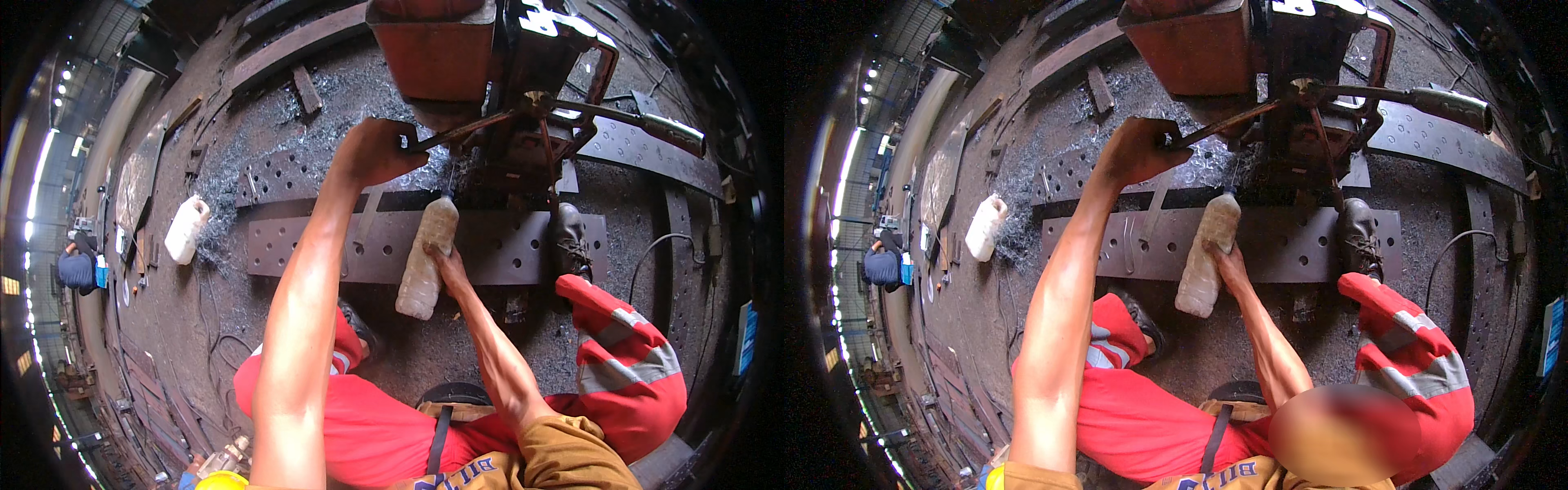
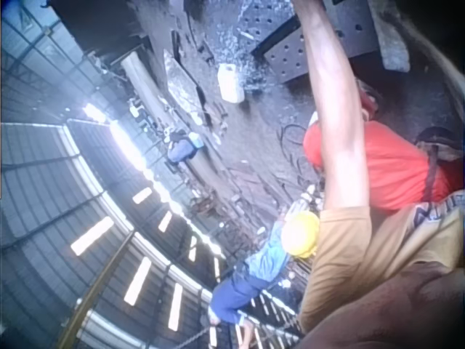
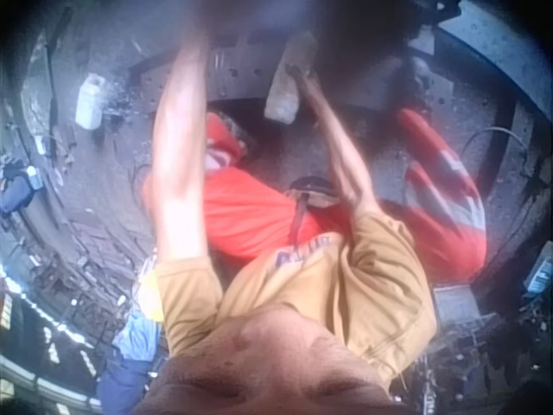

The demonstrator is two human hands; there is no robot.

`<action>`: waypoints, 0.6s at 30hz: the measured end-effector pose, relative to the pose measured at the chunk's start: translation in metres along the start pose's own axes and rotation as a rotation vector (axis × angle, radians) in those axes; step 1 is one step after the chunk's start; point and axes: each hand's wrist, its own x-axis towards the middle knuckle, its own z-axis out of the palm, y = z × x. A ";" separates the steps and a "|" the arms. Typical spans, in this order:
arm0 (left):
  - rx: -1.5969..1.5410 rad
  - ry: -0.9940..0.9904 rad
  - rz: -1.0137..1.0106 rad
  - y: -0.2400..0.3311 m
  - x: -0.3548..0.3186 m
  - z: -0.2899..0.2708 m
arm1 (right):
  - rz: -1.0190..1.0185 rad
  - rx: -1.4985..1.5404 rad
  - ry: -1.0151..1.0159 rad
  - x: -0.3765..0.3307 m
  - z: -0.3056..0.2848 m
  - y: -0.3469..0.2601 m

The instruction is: The person operates a drill press on a perforated metal plate, repeatedly positioning the workpiece and applying a liquid from a plastic bottle while the machine runs. The person adjusts the plate and the machine controls throughout the clip.

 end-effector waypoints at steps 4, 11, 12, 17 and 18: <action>-0.026 0.038 0.062 -0.001 0.001 0.004 | 0.004 -0.004 0.007 0.003 -0.005 0.004; -0.013 0.023 0.052 -0.002 0.001 0.003 | 0.014 -0.010 0.016 0.006 -0.006 0.009; -0.003 0.022 0.049 -0.002 0.001 0.003 | 0.017 -0.006 0.016 0.005 -0.006 0.008; 0.002 0.018 0.050 0.000 0.000 0.002 | 0.052 0.021 0.012 0.006 -0.006 0.006; 0.015 0.021 0.049 -0.001 -0.001 0.001 | 0.074 0.014 0.017 0.006 -0.004 0.003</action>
